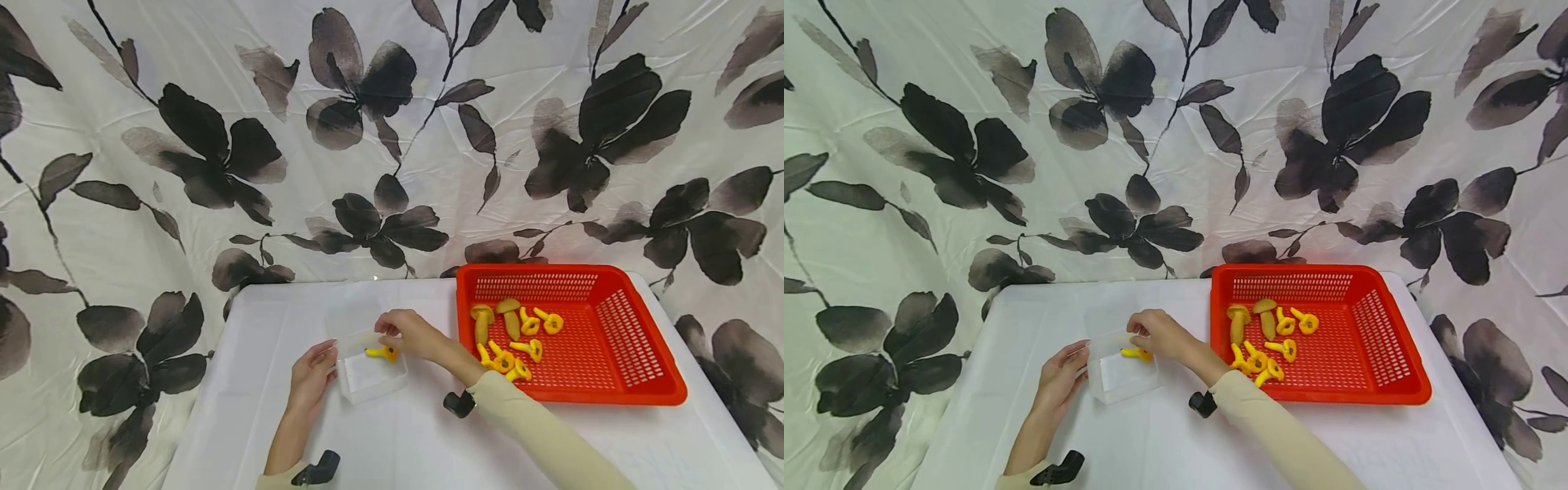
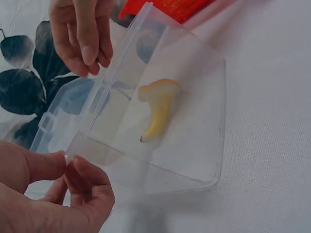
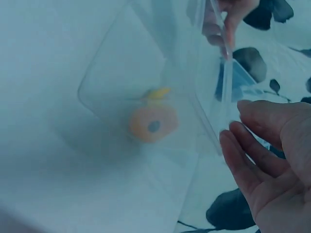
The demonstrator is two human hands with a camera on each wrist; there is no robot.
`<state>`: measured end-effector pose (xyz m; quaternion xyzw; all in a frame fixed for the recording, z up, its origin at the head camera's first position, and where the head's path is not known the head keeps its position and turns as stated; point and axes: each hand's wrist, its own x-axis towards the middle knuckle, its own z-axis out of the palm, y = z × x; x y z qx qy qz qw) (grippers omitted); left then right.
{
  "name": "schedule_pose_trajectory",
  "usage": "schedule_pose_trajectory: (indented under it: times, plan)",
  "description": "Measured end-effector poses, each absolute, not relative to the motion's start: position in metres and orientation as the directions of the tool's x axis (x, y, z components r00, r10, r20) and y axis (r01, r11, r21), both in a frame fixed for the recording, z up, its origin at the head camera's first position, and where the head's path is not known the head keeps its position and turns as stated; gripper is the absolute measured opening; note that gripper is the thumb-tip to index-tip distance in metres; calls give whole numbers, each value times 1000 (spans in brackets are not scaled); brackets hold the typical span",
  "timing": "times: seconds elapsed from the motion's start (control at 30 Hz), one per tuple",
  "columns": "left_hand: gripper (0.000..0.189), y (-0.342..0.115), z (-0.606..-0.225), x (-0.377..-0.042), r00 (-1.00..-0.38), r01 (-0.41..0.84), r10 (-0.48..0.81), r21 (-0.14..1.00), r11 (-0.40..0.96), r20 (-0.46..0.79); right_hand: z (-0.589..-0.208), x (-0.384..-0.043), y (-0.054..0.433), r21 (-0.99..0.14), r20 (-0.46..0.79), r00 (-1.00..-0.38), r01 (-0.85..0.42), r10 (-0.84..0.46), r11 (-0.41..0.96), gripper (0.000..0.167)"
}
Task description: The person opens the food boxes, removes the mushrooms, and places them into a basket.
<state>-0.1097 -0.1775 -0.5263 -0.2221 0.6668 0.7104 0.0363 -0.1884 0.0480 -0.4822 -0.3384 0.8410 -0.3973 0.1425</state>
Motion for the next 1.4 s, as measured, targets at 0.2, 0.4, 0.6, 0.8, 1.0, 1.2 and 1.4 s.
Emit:
schedule_pose_trajectory:
  times: [0.2, 0.4, 0.6, 0.8, 1.0, 1.2, 1.4]
  plan:
    - [39, -177, -526, -109, -900, -346, -243, 932, -110, -362, -488, -181, 31, -683, 51, -686, -554, -726, 476, 16]
    - [40, -176, -527, -108, -908, -334, -227, 936, -110, -351, -497, -174, 16, -519, 28, -670, -644, -742, 562, 12]
    - [38, -178, -528, -108, -906, -341, -227, 934, -104, -356, -506, -163, 1, -225, -42, -705, -684, -708, 694, 6]
    - [37, -178, -530, -109, -906, -335, -233, 936, -111, -353, -511, -153, -7, 7, 5, -704, -710, -710, 704, 8]
    - [37, -177, -530, -108, -906, -330, -241, 938, -110, -347, -515, -152, -10, 138, 31, -668, -734, -743, 665, 6]
    - [38, -177, -531, -108, -910, -324, -234, 939, -116, -343, -516, -156, -11, 212, -2, -628, -761, -778, 613, 6]
    - [38, -179, -530, -108, -907, -332, -235, 937, -109, -349, -519, -162, -3, 55, 29, -584, -809, -811, 585, 7]
